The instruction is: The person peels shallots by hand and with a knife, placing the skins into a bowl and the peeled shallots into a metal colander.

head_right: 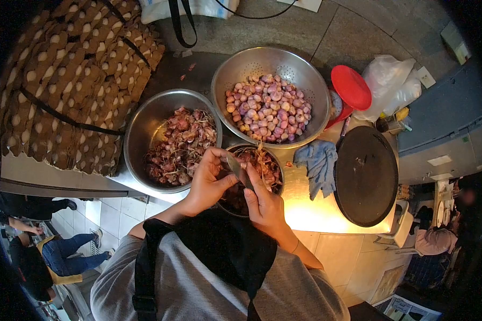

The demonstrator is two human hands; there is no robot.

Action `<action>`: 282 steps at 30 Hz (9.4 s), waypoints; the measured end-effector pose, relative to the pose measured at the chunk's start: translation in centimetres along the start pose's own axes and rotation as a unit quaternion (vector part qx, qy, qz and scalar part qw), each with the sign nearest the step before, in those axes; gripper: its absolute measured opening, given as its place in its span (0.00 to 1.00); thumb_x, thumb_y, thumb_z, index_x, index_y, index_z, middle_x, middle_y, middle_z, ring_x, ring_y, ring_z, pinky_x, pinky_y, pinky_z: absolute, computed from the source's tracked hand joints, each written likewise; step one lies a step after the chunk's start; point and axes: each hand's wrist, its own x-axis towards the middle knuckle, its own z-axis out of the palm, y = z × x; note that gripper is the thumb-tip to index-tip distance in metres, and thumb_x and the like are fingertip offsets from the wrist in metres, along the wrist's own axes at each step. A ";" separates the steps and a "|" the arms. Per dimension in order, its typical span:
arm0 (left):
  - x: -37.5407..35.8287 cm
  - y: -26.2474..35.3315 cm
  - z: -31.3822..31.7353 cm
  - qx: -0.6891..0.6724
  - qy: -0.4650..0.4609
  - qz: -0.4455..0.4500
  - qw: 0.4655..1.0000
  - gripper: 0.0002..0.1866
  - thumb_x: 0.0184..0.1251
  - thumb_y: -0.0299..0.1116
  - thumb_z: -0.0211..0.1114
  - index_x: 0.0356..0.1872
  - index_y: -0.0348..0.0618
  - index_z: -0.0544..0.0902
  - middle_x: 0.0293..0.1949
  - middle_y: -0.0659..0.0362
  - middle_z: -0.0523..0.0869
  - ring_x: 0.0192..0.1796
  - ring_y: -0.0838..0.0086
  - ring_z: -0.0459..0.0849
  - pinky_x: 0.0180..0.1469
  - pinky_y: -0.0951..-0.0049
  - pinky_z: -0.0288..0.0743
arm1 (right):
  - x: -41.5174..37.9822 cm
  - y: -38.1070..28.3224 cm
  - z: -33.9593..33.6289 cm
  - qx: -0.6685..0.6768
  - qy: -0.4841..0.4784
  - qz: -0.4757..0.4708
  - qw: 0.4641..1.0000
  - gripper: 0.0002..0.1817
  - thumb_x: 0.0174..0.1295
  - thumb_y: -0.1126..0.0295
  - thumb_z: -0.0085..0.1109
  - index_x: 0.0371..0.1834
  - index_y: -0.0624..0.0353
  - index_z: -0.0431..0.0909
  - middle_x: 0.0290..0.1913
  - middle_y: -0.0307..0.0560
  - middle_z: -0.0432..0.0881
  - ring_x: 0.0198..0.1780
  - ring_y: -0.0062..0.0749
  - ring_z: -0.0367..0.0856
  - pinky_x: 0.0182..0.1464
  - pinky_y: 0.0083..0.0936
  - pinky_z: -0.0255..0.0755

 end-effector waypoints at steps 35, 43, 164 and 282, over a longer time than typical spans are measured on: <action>-0.5 2.0 1.1 -0.068 0.019 -0.041 0.997 0.27 0.52 0.17 0.62 0.50 0.40 0.58 0.41 0.52 0.77 0.44 0.74 0.77 0.47 0.77 0.71 | 0.1 3.2 0.0 0.266 0.029 0.138 0.954 0.20 0.64 0.70 0.42 0.59 0.62 0.58 0.53 0.47 0.68 0.49 0.25 0.68 0.48 0.18 0.63; -0.1 1.7 0.7 -0.135 0.007 -0.089 0.987 0.19 0.56 0.19 0.58 0.49 0.39 0.66 0.43 0.58 0.75 0.46 0.78 0.74 0.48 0.78 0.70 | -0.3 1.1 -0.8 0.213 -0.032 0.088 0.972 0.24 0.65 0.69 0.41 0.63 0.64 0.55 0.61 0.51 0.63 0.60 0.31 0.62 0.58 0.22 0.56; -0.1 1.2 0.6 -0.288 0.018 -0.143 0.947 0.10 0.58 0.24 0.60 0.40 0.41 0.72 0.38 0.62 0.76 0.41 0.79 0.76 0.46 0.78 0.72 | 0.4 0.4 0.1 0.135 -0.019 -0.023 0.990 0.24 0.64 0.71 0.40 0.62 0.67 0.55 0.60 0.57 0.64 0.62 0.36 0.61 0.62 0.25 0.52; 0.7 2.0 0.4 -0.171 0.055 -0.107 0.978 0.09 0.57 0.24 0.61 0.39 0.39 0.72 0.37 0.59 0.78 0.40 0.77 0.78 0.42 0.79 0.75 | 0.0 4.2 -0.3 0.113 0.056 -0.026 0.992 0.24 0.64 0.72 0.39 0.64 0.65 0.53 0.59 0.49 0.66 0.50 0.29 0.72 0.52 0.18 0.62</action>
